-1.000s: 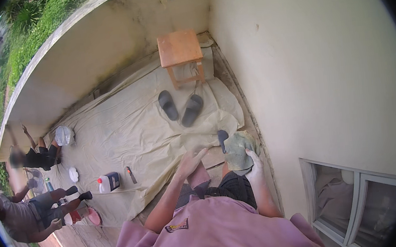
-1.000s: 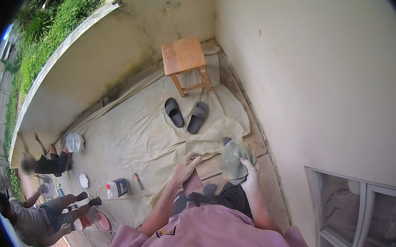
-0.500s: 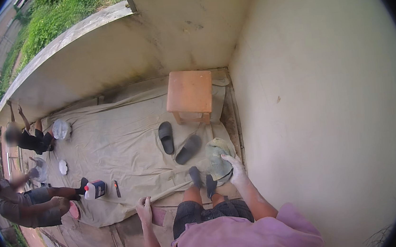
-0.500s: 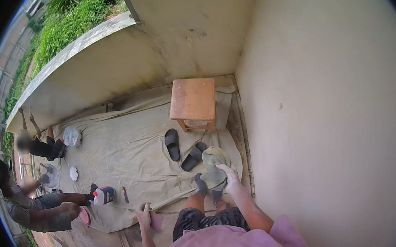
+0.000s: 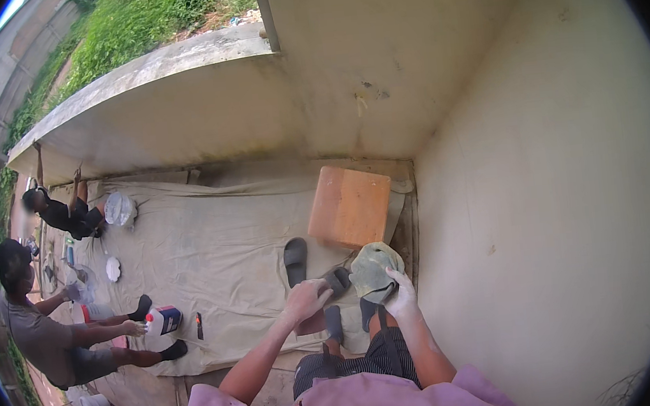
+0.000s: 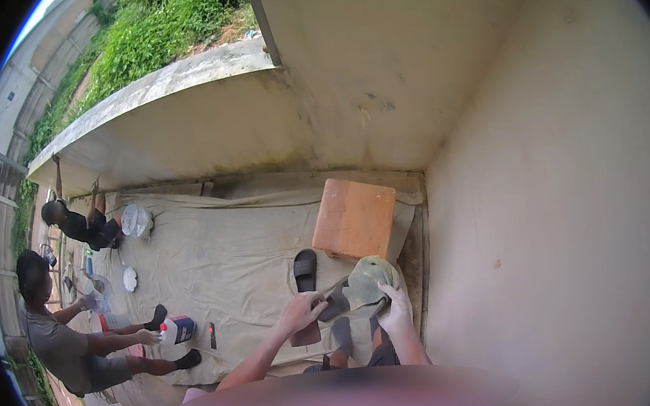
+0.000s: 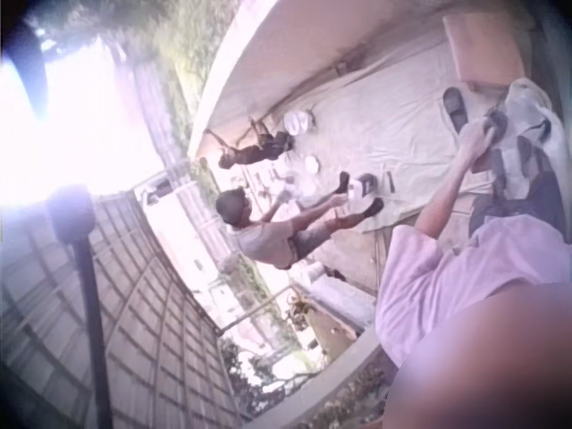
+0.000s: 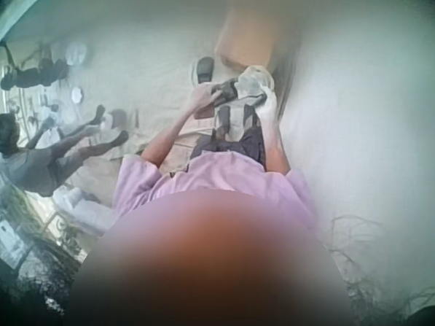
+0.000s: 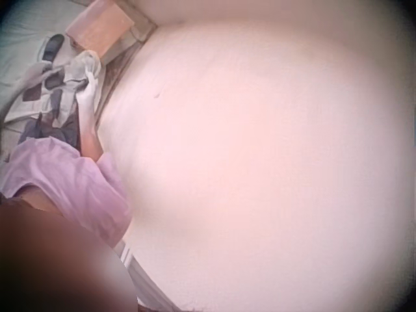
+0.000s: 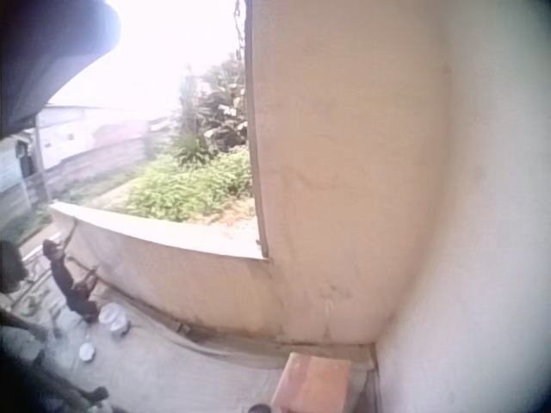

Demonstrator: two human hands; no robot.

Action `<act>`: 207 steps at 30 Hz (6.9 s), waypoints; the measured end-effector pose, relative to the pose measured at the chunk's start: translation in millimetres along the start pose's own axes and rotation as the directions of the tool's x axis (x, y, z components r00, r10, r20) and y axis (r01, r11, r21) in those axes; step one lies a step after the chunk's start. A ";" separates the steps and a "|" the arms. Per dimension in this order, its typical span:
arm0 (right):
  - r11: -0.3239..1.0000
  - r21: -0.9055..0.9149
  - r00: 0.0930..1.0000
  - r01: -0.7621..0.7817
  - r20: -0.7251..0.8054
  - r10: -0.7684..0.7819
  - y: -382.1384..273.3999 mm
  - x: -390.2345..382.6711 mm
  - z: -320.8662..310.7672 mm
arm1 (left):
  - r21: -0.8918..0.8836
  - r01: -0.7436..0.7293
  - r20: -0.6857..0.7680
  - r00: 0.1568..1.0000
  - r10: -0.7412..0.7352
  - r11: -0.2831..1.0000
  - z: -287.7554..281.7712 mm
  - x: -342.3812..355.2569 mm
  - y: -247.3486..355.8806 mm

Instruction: The person wipes a light-colored exterior wall with a cloth, focusing on the area around a window frame and the lower wall sections. They repeatedly rub and wipe the surface, occasionally moving to different spots along the wall.

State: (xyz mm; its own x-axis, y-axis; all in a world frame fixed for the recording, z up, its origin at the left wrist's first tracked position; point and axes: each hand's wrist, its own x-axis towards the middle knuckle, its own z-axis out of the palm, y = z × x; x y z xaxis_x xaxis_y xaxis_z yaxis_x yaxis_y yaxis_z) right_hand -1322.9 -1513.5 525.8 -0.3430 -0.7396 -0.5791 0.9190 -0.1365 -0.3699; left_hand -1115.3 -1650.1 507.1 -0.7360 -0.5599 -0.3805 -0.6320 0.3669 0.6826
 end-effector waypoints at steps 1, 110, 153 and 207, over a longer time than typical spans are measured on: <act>1.000 -0.017 1.000 0.001 -0.002 -0.001 -9.3 8.4 -5.7 | 0.013 -0.019 -0.002 1.000 0.019 1.000 -11.7 21.1 13.0; 0.630 -0.774 0.869 0.060 -0.270 -0.415 -91.9 700.0 -13.2 | -0.497 0.143 -0.403 0.836 -0.373 0.856 -73.5 421.7 69.5; 0.782 -0.602 0.834 0.159 -0.343 -0.433 -197.2 694.5 -182.3 | 0.125 0.385 -0.382 0.869 -0.314 0.914 -107.0 571.1 112.6; 0.912 -0.283 0.847 0.296 -0.365 -0.388 -311.3 575.7 -114.8 | -0.448 0.817 -0.288 0.251 -0.924 0.362 77.5 -55.9 23.3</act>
State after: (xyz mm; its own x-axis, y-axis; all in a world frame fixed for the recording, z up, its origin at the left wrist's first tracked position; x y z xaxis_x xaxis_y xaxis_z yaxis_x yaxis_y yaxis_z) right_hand -1828.7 -1821.1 224.2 -0.7176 -0.3328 -0.6118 0.6818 -0.1564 -0.7146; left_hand -1107.7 -1552.6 495.9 0.4691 -0.6936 -0.5466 -0.7215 -0.6579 0.2157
